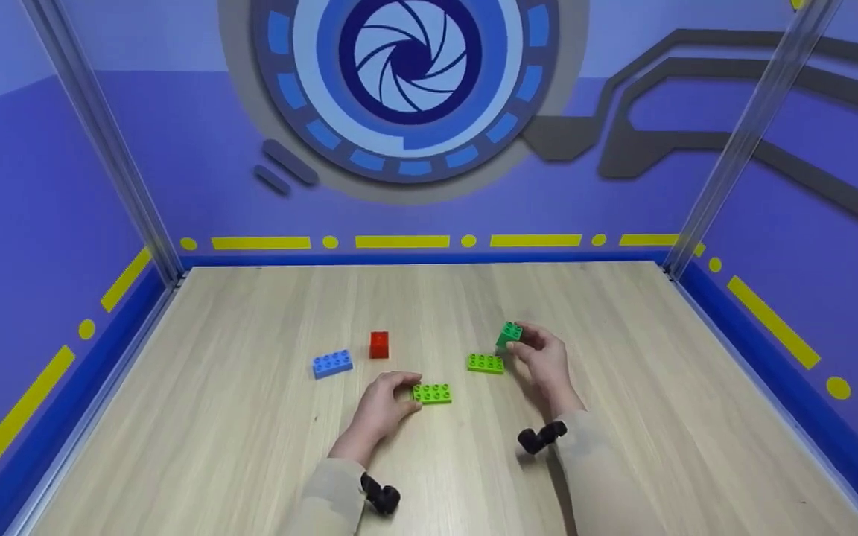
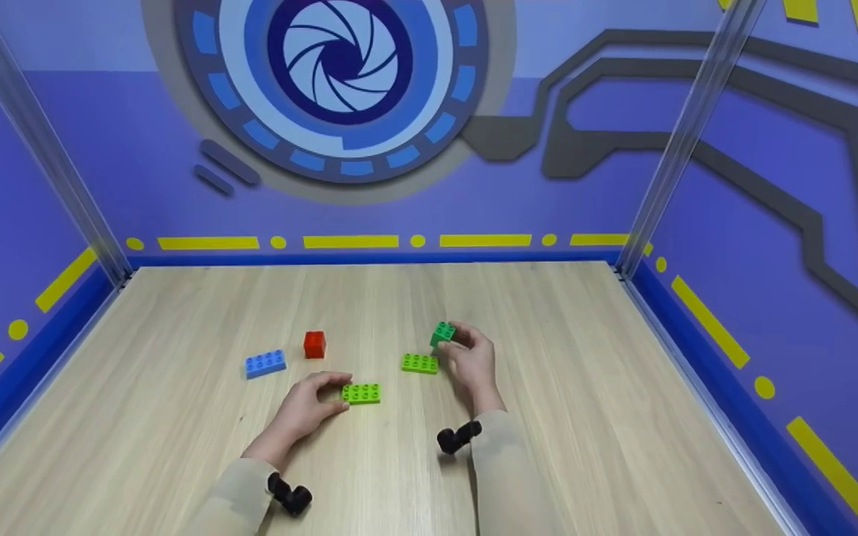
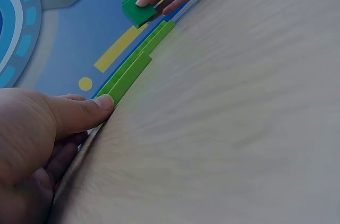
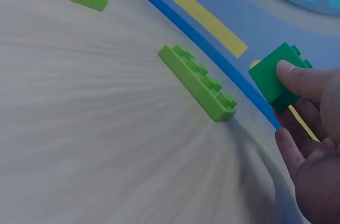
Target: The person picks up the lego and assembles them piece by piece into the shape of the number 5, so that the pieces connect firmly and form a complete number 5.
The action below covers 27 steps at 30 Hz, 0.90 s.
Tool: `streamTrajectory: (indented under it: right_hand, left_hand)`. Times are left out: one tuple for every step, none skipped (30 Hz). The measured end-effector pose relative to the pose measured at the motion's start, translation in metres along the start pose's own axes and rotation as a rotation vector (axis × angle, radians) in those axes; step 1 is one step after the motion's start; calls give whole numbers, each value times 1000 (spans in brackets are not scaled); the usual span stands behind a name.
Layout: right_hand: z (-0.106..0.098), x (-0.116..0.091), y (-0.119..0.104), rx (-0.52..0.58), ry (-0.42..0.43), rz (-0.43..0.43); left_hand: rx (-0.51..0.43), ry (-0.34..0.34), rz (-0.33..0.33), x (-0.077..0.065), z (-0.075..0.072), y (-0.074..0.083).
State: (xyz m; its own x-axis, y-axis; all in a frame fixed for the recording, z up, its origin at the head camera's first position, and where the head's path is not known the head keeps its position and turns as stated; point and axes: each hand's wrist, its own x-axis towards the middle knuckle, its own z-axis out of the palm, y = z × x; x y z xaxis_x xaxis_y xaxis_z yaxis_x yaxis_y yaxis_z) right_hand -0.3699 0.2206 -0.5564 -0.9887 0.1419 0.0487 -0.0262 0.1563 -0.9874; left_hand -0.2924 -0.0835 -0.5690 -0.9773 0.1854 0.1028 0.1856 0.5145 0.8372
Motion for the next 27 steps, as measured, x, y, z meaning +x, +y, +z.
streamTrajectory:
  right_hand:
    - [1, -1, 0, 11, -7, 4]
    - [2, -3, -1, 22, -13, 6]
    - [4, -4, -2, 32, -19, 8]
    - [5, -5, -3, 36, -27, 8]
    - [7, -7, -4, 42, -34, 7]
    - [8, -8, -5, 41, -39, 6]
    - [10, -10, -6, 40, -46, 4]
    - [12, -11, -7, 35, -53, 0]
    - [13, -13, -8, 32, -65, -3]
    - [15, -14, -8, 26, -76, -10]
    - [17, -16, -9, 26, -87, -13]
    - [19, -17, -9, 26, -100, -16]
    - [21, -18, -10, 29, -113, -19]
    - [23, -19, -10, 29, -126, -24]
    - [25, -21, -10, 31, -139, -24]
    - [27, -21, -10, 28, -150, -31]
    - [30, -22, -10, 24, -160, -36]
    - [32, -23, -10, 17, -168, -36]
    - [33, -24, -10, 6, -174, -38]
    - [35, -26, -10, -5, -179, -41]
    - [37, -27, -10, -20, -183, -44]
    - [39, -28, -10, -31, -186, -50]
    - [40, -29, -10, -42, -189, -49]
    - [42, -31, -10, -50, -193, -47]
    - [43, -32, -10, -54, -199, -53]
    - [45, -33, -10, -52, -207, -54]
    - [46, -34, -10, -54, -215, -59]
  left_hand:
    - [1, 0, 5, 0, 0, 0]
    - [5, 0, 12, 0, 0, 0]
    - [3, -1, 17, 0, 0, 0]
    - [3, -1, 19, 0, 0, -1]
    - [3, -2, 21, 0, 0, -1]
    - [1, -3, 19, 0, 0, -1]
    - [-1, -4, 16, 0, 0, -1]
    - [-5, -5, 13, 0, 0, -1]
    - [-7, -5, 9, 0, 0, -1]
    - [-7, -4, 10, -1, 0, -1]
    - [-7, -4, 9, -1, 0, -1]
    - [-7, -4, 9, -1, 0, -1]
    - [-5, -4, 9, -1, 0, -1]
    - [-5, -3, 11, -1, 0, -1]
    - [-3, -2, 12, -1, 0, -1]
    - [-5, -1, 11, -1, 0, -1]
    - [-7, 0, 10, -1, 0, -2]
    - [-4, 1, 12, -1, 0, -2]
    - [-5, 2, 11, -1, 0, -2]
    - [-6, 3, 10, -1, 0, -2]
    - [-6, 4, 10, -1, 0, -1]
    - [-6, 4, 10, -1, 0, -1]
    - [-6, 5, 12, -1, 0, -1]
    - [-6, 6, 15, -1, 0, -1]
    - [-9, 7, 14, -1, 0, -2]
    - [-8, 7, 16, -1, 0, -2]
    - [-9, 7, 18, -1, 0, -3]
